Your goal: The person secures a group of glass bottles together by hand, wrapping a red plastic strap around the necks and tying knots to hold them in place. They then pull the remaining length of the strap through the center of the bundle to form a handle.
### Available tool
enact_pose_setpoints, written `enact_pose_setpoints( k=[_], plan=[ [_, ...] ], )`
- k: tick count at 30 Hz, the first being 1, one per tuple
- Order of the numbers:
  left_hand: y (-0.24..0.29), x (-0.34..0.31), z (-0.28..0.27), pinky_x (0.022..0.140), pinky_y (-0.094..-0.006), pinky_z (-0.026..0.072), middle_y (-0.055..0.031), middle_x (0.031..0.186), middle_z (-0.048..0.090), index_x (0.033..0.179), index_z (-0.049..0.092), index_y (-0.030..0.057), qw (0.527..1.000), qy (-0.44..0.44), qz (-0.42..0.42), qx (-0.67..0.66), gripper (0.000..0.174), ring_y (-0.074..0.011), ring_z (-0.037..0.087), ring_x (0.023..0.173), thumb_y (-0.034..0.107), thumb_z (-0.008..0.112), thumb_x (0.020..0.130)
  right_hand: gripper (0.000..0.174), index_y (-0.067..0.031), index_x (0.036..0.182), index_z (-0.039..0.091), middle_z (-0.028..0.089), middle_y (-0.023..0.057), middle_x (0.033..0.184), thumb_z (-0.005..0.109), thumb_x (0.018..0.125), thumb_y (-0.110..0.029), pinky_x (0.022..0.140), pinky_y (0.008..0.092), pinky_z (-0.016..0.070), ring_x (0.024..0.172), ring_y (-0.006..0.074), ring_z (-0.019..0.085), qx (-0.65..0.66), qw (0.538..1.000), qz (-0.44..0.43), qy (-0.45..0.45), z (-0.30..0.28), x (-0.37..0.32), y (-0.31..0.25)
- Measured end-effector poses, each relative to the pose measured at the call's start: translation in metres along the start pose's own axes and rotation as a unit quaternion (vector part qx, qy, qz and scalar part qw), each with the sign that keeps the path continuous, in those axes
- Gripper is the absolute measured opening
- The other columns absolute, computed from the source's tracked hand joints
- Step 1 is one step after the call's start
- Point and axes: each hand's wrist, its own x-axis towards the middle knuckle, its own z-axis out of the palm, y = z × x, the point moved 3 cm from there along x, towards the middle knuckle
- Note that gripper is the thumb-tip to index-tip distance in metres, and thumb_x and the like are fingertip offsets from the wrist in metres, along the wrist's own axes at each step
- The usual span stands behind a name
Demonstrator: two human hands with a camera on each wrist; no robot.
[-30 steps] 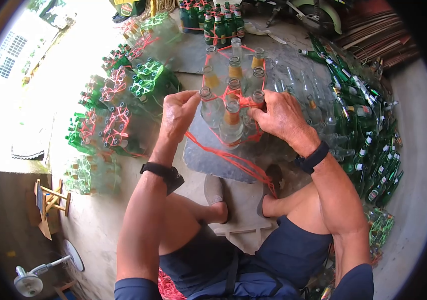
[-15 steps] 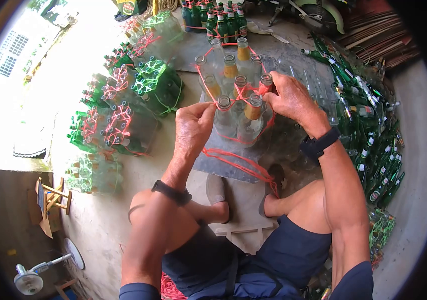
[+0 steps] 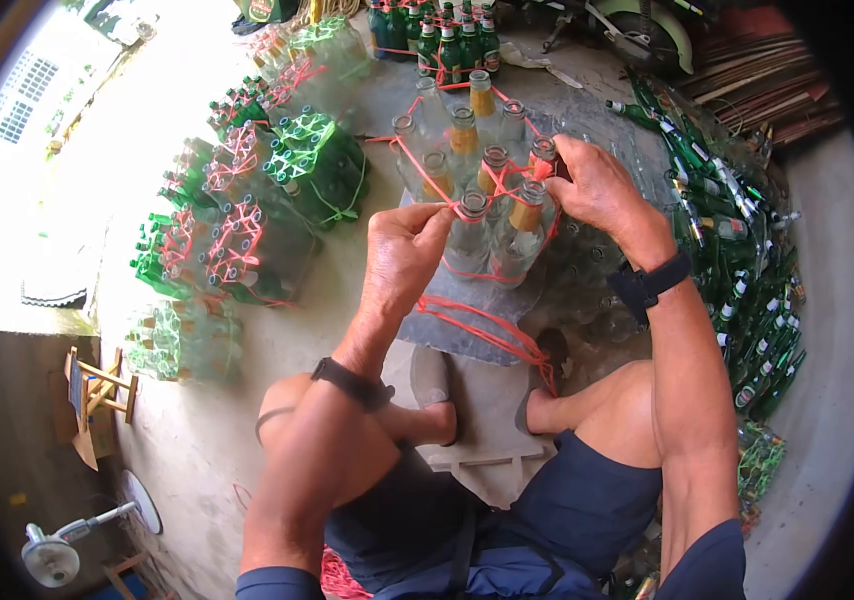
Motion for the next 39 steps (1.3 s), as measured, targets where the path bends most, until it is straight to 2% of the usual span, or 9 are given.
enact_pose_setpoints(
  k=[2, 8, 11, 16, 23, 26, 35, 37, 39],
  plan=[
    [-0.008, 0.002, 0.001, 0.057, -0.0241, 0.0416, 0.0059, 0.075, 0.063, 0.109, 0.079, -0.0054, 0.999, 0.0, -0.026, -0.046, 0.028, -0.003, 0.051, 0.067, 0.019, 0.072, 0.099, 0.03, -0.0013, 0.105, 0.061, 0.071, 0.0226, 0.099, 0.076, 0.085, -0.017, 0.085, 0.0521, 0.052, 0.1, 0.0447, 0.068, -0.031, 0.997, 0.064, -0.014, -0.008, -0.007, -0.005],
    [-0.009, 0.003, 0.003, 0.046, -0.024, 0.0281, 0.0088, 0.065, 0.049, 0.127, 0.072, -0.0039, 0.977, -0.057, -0.146, -0.146, 0.037, -0.0018, 0.036, 0.051, 0.022, 0.072, 0.1, 0.035, 0.0038, 0.1, 0.069, 0.074, 0.0226, 0.092, 0.079, 0.082, -0.025, 0.08, 0.0482, 0.0559, 0.091, 0.0422, 0.072, 0.084, 0.98, 0.099, -0.15, -0.022, -0.029, -0.034],
    [-0.01, 0.004, 0.001, 0.044, -0.0249, 0.0237, 0.0099, 0.064, 0.044, 0.132, 0.068, -0.0051, 0.971, -0.08, -0.167, -0.149, 0.041, -0.0016, 0.031, 0.048, 0.021, 0.071, 0.101, 0.04, 0.0033, 0.094, 0.072, 0.074, 0.0235, 0.086, 0.081, 0.079, -0.033, 0.078, 0.0486, 0.0575, 0.086, 0.0423, 0.074, 0.063, 0.991, 0.082, -0.081, -0.004, -0.031, -0.045],
    [-0.012, 0.005, -0.002, 0.05, -0.0261, 0.033, 0.0058, 0.071, 0.054, 0.128, 0.072, -0.0048, 0.978, -0.079, -0.143, -0.131, 0.04, -0.0041, 0.042, 0.058, 0.023, 0.07, 0.1, 0.038, 0.0009, 0.094, 0.072, 0.071, 0.0198, 0.077, 0.086, 0.079, -0.032, 0.068, 0.046, 0.0541, 0.075, 0.0372, 0.072, 0.014, 0.998, 0.064, 0.027, 0.013, -0.034, -0.044],
    [-0.008, 0.002, 0.006, 0.062, -0.0279, 0.046, 0.0012, 0.083, 0.067, 0.121, 0.075, -0.0081, 0.988, -0.033, -0.119, -0.091, 0.038, -0.0075, 0.056, 0.073, 0.021, 0.071, 0.098, 0.036, 0.0008, 0.099, 0.07, 0.07, 0.0229, 0.078, 0.083, 0.081, -0.028, 0.072, 0.0489, 0.0539, 0.08, 0.0439, 0.071, 0.027, 0.998, 0.056, 0.014, 0.007, -0.028, -0.04],
    [0.0, -0.002, 0.014, 0.046, -0.024, 0.0266, 0.0106, 0.064, 0.047, 0.125, 0.074, -0.0054, 0.989, -0.037, -0.112, -0.086, 0.035, -0.0004, 0.035, 0.052, 0.021, 0.069, 0.101, 0.037, 0.0005, 0.101, 0.069, 0.071, 0.0228, 0.08, 0.083, 0.081, -0.027, 0.074, 0.0494, 0.0538, 0.082, 0.0445, 0.07, 0.027, 0.998, 0.05, 0.002, 0.004, -0.024, -0.033],
    [0.005, -0.014, 0.046, 0.057, -0.0225, 0.0353, 0.0084, 0.08, 0.06, 0.121, 0.076, -0.0065, 0.992, -0.01, -0.065, -0.107, 0.033, -0.0013, 0.044, 0.068, 0.02, 0.07, 0.102, 0.043, 0.0009, 0.115, 0.067, 0.073, 0.0249, 0.091, 0.077, 0.083, -0.026, 0.081, 0.0493, 0.0549, 0.091, 0.0438, 0.071, 0.076, 0.996, 0.029, -0.044, -0.007, -0.009, -0.006],
    [0.005, -0.016, 0.048, 0.058, -0.0225, 0.0362, 0.0082, 0.082, 0.061, 0.121, 0.076, -0.0065, 0.992, 0.001, -0.056, -0.114, 0.033, -0.0015, 0.045, 0.07, 0.02, 0.07, 0.102, 0.031, -0.0004, 0.108, 0.068, 0.071, 0.0181, 0.084, 0.079, 0.085, -0.018, 0.073, 0.0437, 0.0528, 0.075, 0.03, 0.067, 0.08, 0.996, -0.004, -0.025, -0.006, -0.007, -0.003],
    [0.005, -0.017, 0.05, 0.06, -0.0223, 0.0373, 0.0078, 0.084, 0.062, 0.121, 0.076, -0.0061, 0.99, -0.009, -0.065, -0.124, 0.033, -0.0015, 0.046, 0.072, 0.019, 0.069, 0.102, 0.031, -0.0004, 0.108, 0.068, 0.071, 0.018, 0.084, 0.078, 0.085, -0.018, 0.072, 0.0436, 0.0525, 0.074, 0.0298, 0.066, 0.087, 0.996, -0.015, -0.025, -0.007, -0.005, -0.001]
  ],
)
